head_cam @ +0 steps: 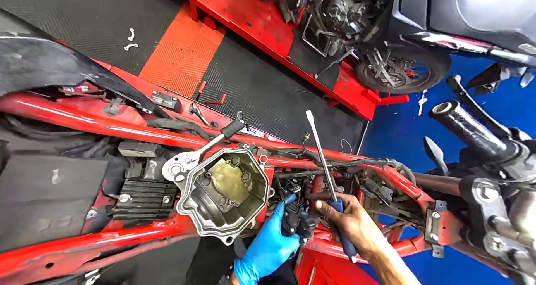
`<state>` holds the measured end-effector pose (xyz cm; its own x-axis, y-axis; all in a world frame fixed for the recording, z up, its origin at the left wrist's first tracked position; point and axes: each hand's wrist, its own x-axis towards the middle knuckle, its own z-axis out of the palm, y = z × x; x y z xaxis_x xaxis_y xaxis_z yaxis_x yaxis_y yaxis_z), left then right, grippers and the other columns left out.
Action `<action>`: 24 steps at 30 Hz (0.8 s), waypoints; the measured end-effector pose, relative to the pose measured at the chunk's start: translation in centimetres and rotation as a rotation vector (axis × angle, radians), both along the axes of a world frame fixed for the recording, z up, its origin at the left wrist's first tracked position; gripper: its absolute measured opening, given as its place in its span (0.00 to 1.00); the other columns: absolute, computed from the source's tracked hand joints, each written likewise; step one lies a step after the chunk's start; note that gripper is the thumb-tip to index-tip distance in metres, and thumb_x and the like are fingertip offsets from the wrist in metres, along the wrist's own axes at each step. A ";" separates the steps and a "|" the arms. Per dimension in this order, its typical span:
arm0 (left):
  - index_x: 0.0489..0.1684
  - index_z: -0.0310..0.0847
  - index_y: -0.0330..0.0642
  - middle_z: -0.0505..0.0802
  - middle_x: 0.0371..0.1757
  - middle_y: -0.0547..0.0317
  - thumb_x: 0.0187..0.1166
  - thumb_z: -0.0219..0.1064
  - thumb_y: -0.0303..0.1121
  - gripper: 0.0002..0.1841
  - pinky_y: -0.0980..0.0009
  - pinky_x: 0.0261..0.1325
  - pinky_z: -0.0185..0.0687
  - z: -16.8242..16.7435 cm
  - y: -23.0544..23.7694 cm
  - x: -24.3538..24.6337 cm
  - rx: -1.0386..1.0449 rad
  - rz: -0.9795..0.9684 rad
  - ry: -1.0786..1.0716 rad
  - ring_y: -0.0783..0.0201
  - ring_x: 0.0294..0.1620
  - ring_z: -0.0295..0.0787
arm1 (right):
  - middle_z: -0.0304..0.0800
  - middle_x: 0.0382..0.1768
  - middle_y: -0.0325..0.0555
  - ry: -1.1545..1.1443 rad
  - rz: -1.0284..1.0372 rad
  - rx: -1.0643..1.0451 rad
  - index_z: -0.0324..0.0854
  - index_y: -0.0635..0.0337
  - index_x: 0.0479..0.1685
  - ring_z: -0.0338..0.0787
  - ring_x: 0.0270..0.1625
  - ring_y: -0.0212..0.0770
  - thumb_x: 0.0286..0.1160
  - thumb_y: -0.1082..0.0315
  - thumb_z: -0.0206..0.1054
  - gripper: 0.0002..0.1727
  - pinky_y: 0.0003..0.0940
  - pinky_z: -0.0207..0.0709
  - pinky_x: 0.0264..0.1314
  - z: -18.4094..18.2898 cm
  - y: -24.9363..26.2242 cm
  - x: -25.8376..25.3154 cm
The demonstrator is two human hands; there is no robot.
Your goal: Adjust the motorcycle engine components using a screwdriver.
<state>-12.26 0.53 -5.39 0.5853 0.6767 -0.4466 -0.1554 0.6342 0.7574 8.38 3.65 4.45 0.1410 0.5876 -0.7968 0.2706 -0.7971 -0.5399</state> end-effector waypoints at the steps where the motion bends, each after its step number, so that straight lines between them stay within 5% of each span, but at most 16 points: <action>1: 0.89 0.59 0.39 0.80 0.81 0.57 0.61 0.74 0.29 0.46 0.69 0.80 0.78 -0.1 0.1 -0.4 0.004 -0.032 -0.031 0.70 0.78 0.78 | 0.91 0.32 0.46 0.015 -0.010 0.024 0.91 0.53 0.60 0.78 0.13 0.35 0.78 0.56 0.73 0.17 0.29 0.76 0.12 0.0 -0.8 -0.2; 6: 0.89 0.59 0.39 0.80 0.81 0.55 0.69 0.77 0.39 0.45 0.61 0.82 0.77 -1.3 0.6 -2.3 -0.069 -0.109 -0.275 0.62 0.79 0.78 | 0.93 0.33 0.45 0.081 0.054 0.138 0.93 0.54 0.56 0.79 0.13 0.34 0.76 0.60 0.76 0.14 0.30 0.77 0.11 -1.1 -1.9 -1.1; 9: 0.79 0.69 0.38 0.90 0.64 0.60 0.69 0.79 0.57 0.43 0.67 0.70 0.86 -0.3 1.1 -1.4 -0.093 -0.085 -0.169 0.67 0.64 0.89 | 0.94 0.34 0.39 0.093 0.265 0.150 0.93 0.49 0.53 0.85 0.20 0.32 0.73 0.60 0.78 0.12 0.29 0.82 0.21 -2.9 0.1 0.0; 12: 0.67 0.78 0.39 0.95 0.50 0.61 0.69 0.82 0.51 0.33 0.68 0.57 0.92 0.3 1.4 -0.2 -0.116 -0.056 -0.084 0.67 0.49 0.94 | 0.96 0.35 0.33 0.120 0.474 0.232 0.95 0.48 0.50 0.90 0.32 0.28 0.69 0.60 0.82 0.12 0.27 0.87 0.38 -4.4 1.6 1.1; 17: 0.67 0.80 0.42 0.95 0.50 0.62 0.73 0.77 0.55 0.31 0.68 0.58 0.91 -0.7 1.8 -0.3 -0.062 -0.131 -0.101 0.68 0.50 0.93 | 0.95 0.38 0.32 0.118 0.612 0.600 0.94 0.52 0.45 0.91 0.40 0.26 0.71 0.60 0.81 0.10 0.27 0.89 0.46 -6.3 0.6 2.0; 21: 0.69 0.80 0.42 0.95 0.53 0.60 0.85 0.60 0.51 0.24 0.63 0.65 0.87 -1.3 1.3 -0.2 -0.084 -0.094 -0.058 0.65 0.56 0.92 | 0.93 0.34 0.31 0.097 0.589 0.593 0.95 0.51 0.40 0.89 0.36 0.26 0.70 0.56 0.81 0.10 0.25 0.87 0.41 -7.0 0.8 2.2; 24: 0.70 0.80 0.43 0.91 0.60 0.60 0.83 0.50 0.42 0.23 0.65 0.68 0.84 -1.2 0.3 0.2 -0.033 -0.011 0.047 0.68 0.61 0.88 | 0.89 0.26 0.28 -0.015 0.533 0.260 0.92 0.46 0.33 0.85 0.26 0.26 0.74 0.49 0.77 0.12 0.27 0.83 0.31 -4.8 1.0 1.5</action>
